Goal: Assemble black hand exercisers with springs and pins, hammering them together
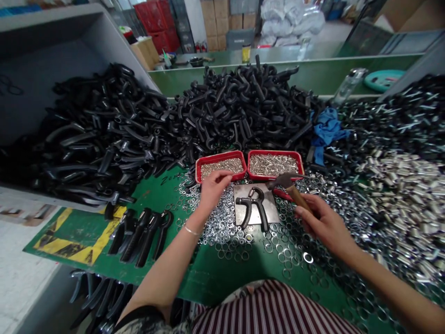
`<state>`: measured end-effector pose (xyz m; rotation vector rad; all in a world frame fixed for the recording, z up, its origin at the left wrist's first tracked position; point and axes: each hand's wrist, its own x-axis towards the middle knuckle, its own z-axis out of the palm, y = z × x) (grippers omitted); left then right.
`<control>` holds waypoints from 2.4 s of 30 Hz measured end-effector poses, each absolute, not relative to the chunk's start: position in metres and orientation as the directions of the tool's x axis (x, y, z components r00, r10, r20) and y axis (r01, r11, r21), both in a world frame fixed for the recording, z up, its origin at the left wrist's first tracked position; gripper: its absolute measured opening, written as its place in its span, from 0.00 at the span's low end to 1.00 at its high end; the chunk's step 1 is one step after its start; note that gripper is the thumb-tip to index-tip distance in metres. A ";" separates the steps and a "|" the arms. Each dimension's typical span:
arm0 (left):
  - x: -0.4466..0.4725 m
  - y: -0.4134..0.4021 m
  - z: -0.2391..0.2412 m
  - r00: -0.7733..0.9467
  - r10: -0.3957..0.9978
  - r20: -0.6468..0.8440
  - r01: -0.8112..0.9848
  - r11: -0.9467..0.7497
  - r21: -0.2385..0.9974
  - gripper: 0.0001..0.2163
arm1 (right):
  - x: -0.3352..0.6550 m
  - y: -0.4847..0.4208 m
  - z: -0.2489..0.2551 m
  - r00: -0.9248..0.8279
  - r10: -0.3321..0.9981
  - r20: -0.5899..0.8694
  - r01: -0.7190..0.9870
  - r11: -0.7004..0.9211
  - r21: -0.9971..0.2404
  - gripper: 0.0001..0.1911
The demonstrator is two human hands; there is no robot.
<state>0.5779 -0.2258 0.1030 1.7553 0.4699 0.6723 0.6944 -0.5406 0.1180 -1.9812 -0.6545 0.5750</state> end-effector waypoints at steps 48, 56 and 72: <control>0.616 -0.270 0.062 0.957 0.114 0.267 -0.028 -0.879 0.476 0.08 | 0.712 -0.536 0.107 0.707 0.707 -0.018 0.410 -0.431 -0.804 0.23; 0.560 -0.295 0.071 0.950 0.087 0.298 -0.034 -0.925 0.378 0.12 | 0.725 -0.515 0.139 0.557 0.770 0.310 0.740 -0.291 -0.607 0.26; 0.548 -0.313 0.072 0.946 0.140 0.293 0.023 -0.929 0.369 0.14 | 0.731 -0.499 0.123 0.418 0.885 0.207 0.799 -0.249 -0.548 0.26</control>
